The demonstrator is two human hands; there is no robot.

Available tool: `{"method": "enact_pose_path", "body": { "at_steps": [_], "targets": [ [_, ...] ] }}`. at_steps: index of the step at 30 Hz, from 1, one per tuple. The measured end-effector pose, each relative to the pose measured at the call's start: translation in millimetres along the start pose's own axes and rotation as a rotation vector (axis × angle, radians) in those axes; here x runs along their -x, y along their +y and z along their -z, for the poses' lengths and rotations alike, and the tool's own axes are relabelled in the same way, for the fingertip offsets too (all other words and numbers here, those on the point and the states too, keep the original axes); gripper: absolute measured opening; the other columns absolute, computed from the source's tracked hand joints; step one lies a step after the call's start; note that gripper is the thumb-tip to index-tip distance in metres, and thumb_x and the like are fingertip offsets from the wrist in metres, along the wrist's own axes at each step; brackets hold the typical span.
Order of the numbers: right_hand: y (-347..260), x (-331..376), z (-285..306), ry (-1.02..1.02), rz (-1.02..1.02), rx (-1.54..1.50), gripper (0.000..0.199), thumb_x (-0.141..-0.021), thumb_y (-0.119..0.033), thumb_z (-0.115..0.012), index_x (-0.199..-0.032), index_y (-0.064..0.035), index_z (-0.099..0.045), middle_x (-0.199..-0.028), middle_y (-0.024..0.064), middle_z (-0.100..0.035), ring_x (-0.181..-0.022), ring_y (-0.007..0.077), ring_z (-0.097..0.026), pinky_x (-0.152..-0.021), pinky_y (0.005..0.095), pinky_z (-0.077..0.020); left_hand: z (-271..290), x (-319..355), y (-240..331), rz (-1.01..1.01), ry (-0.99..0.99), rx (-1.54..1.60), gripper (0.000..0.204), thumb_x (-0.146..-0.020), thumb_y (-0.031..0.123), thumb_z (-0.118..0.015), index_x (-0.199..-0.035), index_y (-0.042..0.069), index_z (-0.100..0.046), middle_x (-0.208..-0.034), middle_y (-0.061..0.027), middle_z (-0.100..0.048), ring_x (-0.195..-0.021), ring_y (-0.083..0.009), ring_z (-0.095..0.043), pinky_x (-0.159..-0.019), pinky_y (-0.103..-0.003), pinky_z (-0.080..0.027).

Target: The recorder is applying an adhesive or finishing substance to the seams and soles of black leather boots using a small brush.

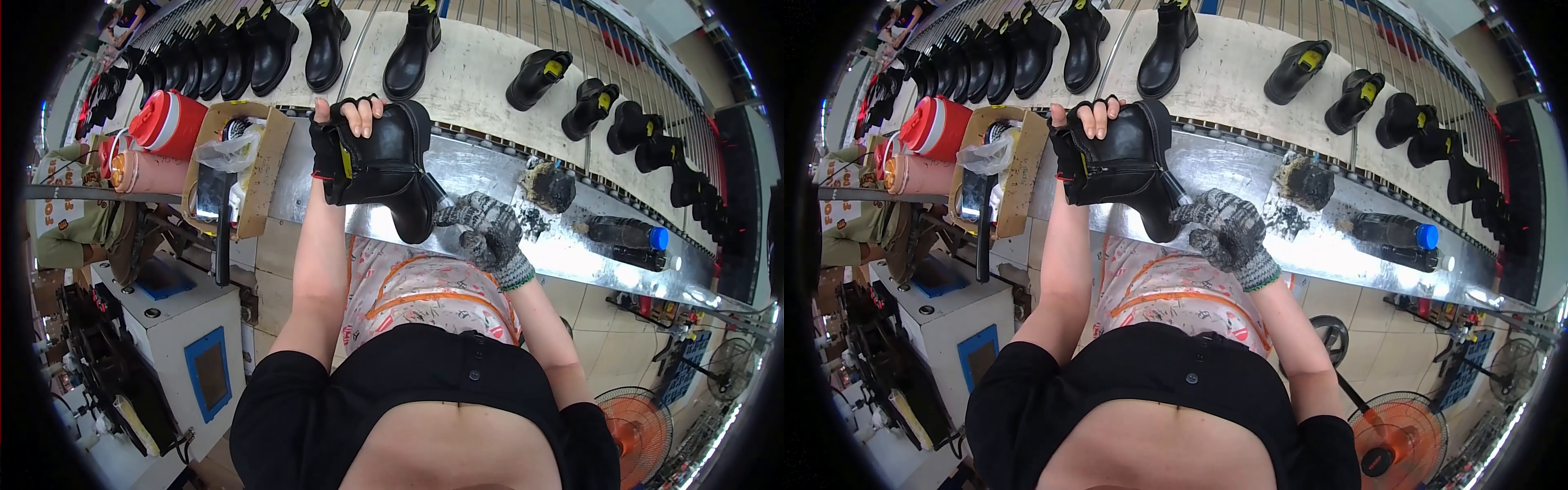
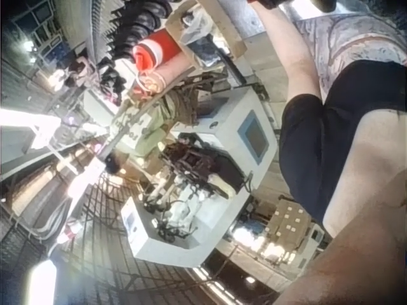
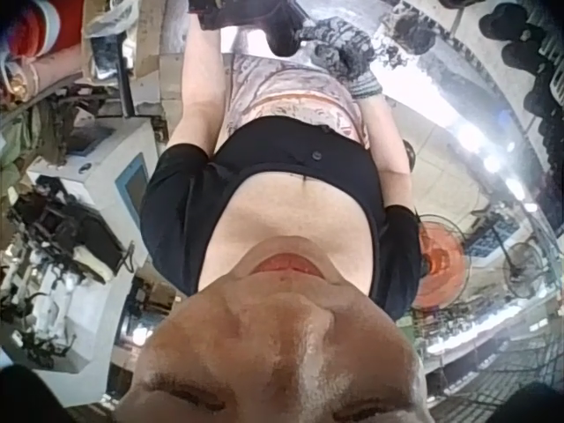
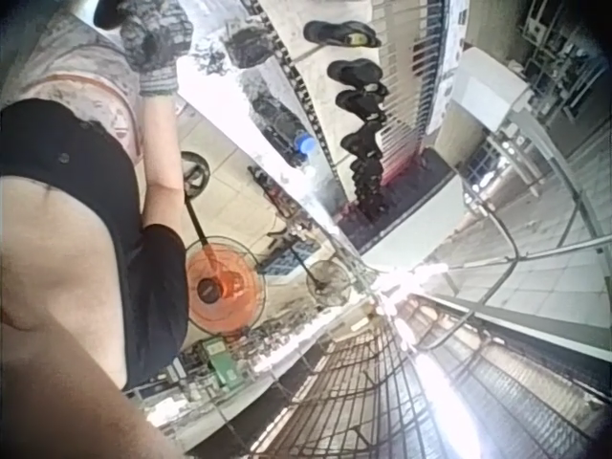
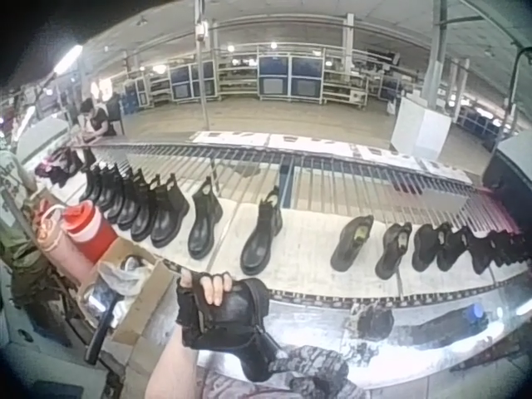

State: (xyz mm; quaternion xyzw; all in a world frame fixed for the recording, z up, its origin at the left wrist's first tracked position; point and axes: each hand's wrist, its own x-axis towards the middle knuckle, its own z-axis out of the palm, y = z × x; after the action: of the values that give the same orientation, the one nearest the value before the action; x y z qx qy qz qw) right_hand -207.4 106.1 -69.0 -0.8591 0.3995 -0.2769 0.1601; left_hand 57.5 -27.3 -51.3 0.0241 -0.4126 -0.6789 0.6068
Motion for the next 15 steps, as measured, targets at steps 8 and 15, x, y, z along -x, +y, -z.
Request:
{"method": "enact_pose_path", "body": {
  "at_steps": [8,15],
  "targets": [
    [-4.5,-14.6,23.0,-0.013,0.000,-0.433,0.022,-0.083,-0.028,-0.058,-0.095,-0.0147,-0.071,-0.090,0.0058,-0.066,-0.080,0.0252,-0.061,-0.072,0.0333,-0.0489,20.0,4.0,2.8,-0.005,0.054,0.044,0.070,-0.097,0.056,-0.022,-0.058,0.007,-0.052,-0.063,-0.0062,-0.049,-0.086,-0.0223,-0.044,-0.100,-0.036,-0.028],
    [-6.7,0.4,32.2,-0.115,-0.149,-0.476,0.042,-0.092,-0.042,-0.045,-0.092,-0.0088,-0.070,-0.094,0.0096,-0.068,-0.088,0.0290,-0.063,-0.084,0.0350,-0.0486,48.4,2.6,3.6,0.024,0.123,0.036,0.069,-0.099,0.051,-0.022,-0.062,0.003,-0.056,-0.066,-0.0091,-0.051,-0.089,-0.0241,-0.046,-0.097,-0.035,-0.031]
  ]
}}
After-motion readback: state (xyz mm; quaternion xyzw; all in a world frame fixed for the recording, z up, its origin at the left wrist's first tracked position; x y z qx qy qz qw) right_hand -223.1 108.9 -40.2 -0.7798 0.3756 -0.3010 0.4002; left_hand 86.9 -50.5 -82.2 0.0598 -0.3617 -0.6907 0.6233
